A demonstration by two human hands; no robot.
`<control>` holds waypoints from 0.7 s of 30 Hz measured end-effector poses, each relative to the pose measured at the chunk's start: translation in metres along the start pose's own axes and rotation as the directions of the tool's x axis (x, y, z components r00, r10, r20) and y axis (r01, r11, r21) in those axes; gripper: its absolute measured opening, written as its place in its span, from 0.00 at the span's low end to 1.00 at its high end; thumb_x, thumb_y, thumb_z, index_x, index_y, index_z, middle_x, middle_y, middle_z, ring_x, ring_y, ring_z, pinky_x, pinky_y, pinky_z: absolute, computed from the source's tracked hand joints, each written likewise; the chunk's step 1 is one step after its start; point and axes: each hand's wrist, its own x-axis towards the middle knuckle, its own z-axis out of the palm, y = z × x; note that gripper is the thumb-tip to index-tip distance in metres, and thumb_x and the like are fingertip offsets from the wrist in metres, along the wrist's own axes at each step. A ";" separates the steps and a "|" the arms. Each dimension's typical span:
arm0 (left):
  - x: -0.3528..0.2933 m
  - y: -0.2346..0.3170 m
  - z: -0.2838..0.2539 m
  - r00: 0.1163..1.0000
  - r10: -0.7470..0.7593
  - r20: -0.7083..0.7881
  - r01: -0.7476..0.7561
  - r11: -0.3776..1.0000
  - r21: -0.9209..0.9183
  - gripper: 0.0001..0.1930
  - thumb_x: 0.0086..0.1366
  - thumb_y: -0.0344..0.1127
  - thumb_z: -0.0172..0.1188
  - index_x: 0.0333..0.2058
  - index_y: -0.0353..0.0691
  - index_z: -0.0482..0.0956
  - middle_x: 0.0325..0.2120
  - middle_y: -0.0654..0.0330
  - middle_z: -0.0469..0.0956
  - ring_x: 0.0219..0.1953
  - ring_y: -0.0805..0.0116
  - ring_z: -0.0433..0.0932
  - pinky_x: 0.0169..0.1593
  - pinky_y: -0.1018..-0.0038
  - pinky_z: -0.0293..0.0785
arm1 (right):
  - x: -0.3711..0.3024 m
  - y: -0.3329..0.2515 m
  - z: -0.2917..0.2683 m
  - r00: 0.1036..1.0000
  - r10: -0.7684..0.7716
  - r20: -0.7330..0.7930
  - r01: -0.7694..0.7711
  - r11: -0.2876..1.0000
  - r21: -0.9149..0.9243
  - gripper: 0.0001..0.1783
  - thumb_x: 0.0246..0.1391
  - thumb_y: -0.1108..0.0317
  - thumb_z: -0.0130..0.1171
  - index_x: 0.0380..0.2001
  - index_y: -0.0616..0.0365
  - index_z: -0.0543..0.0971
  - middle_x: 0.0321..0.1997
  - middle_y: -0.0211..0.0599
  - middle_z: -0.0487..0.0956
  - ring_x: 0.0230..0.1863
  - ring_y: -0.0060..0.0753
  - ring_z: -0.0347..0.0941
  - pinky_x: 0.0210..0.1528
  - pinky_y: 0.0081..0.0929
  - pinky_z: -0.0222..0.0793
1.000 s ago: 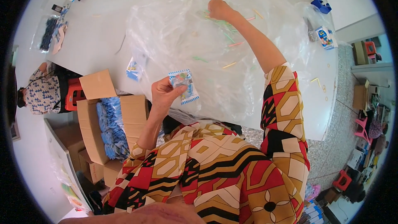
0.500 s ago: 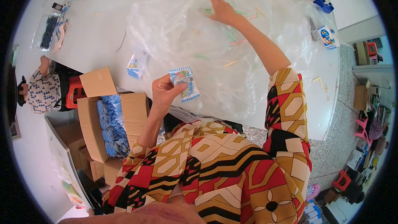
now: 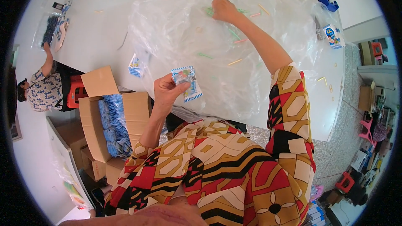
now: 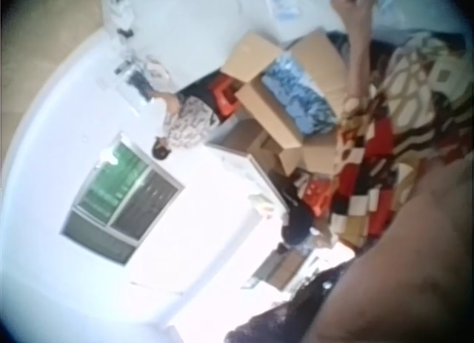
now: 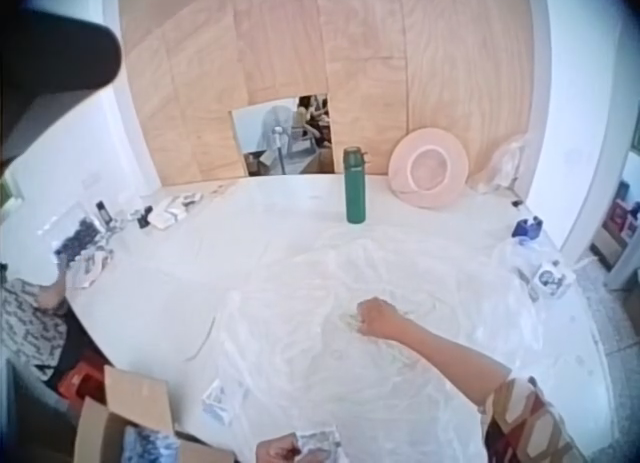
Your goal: Packing small plastic sticks into individual patterned plastic bags and placing them in a cardboard box.
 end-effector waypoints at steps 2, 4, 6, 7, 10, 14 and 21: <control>0.000 0.000 0.001 1.000 0.000 0.001 0.000 1.000 0.003 0.05 0.55 0.23 0.63 0.23 0.34 0.76 0.28 0.64 0.79 0.30 0.82 0.72 0.35 0.81 0.69 | 0.001 -0.003 0.002 0.998 -0.020 -0.052 0.019 1.000 -0.021 0.12 0.36 0.69 0.59 0.28 0.59 0.73 0.29 0.43 0.77 0.35 0.47 0.74 0.36 0.40 0.70; -0.001 0.000 0.001 1.000 0.001 0.000 -0.001 1.000 0.008 0.05 0.55 0.23 0.63 0.23 0.33 0.76 0.28 0.64 0.79 0.30 0.82 0.72 0.35 0.81 0.69 | 0.001 -0.014 0.002 0.998 -0.046 -0.036 0.041 0.992 -0.117 0.13 0.38 0.73 0.56 0.33 0.60 0.72 0.35 0.48 0.77 0.37 0.49 0.74 0.37 0.42 0.70; 0.000 -0.001 0.003 1.000 0.001 0.000 -0.001 1.000 -0.004 0.04 0.55 0.23 0.64 0.24 0.34 0.77 0.27 0.64 0.79 0.30 0.82 0.72 0.34 0.82 0.69 | 0.001 -0.021 0.001 0.998 -0.051 -0.025 0.047 0.989 -0.139 0.14 0.39 0.74 0.55 0.34 0.61 0.72 0.37 0.50 0.76 0.38 0.50 0.74 0.38 0.42 0.70; 0.000 -0.001 0.003 1.000 0.001 0.003 -0.001 1.000 -0.004 0.04 0.55 0.23 0.64 0.24 0.34 0.77 0.27 0.64 0.79 0.30 0.82 0.72 0.34 0.82 0.69 | 0.000 -0.024 0.000 0.998 -0.060 -0.012 0.057 0.985 -0.161 0.15 0.40 0.74 0.54 0.36 0.62 0.71 0.40 0.51 0.75 0.40 0.51 0.74 0.40 0.42 0.71; 0.001 -0.001 0.004 1.000 0.005 0.006 -0.005 1.000 0.009 0.04 0.55 0.23 0.64 0.24 0.34 0.77 0.27 0.65 0.79 0.29 0.82 0.72 0.34 0.82 0.69 | 0.000 -0.027 0.005 0.998 -0.055 -0.041 0.046 0.980 -0.194 0.11 0.44 0.74 0.54 0.35 0.62 0.75 0.36 0.48 0.77 0.40 0.50 0.75 0.42 0.42 0.73; 0.002 -0.002 0.002 1.000 0.016 -0.003 -0.016 1.000 0.013 0.04 0.55 0.24 0.64 0.24 0.34 0.77 0.26 0.65 0.79 0.29 0.83 0.72 0.34 0.82 0.69 | -0.004 -0.024 -0.001 0.999 0.025 -0.048 -0.031 0.991 -0.133 0.11 0.47 0.69 0.54 0.35 0.62 0.75 0.38 0.50 0.76 0.42 0.48 0.75 0.42 0.40 0.73; 0.002 -0.006 -0.002 0.999 0.020 0.049 -0.022 0.999 0.046 0.11 0.55 0.25 0.64 0.38 0.30 0.79 0.31 0.62 0.80 0.32 0.80 0.75 0.38 0.80 0.72 | -0.023 0.008 -0.012 0.989 0.148 -0.004 -0.124 0.839 0.530 0.15 0.48 0.58 0.59 0.22 0.60 0.74 0.19 0.35 0.75 0.22 0.27 0.72 0.28 0.26 0.69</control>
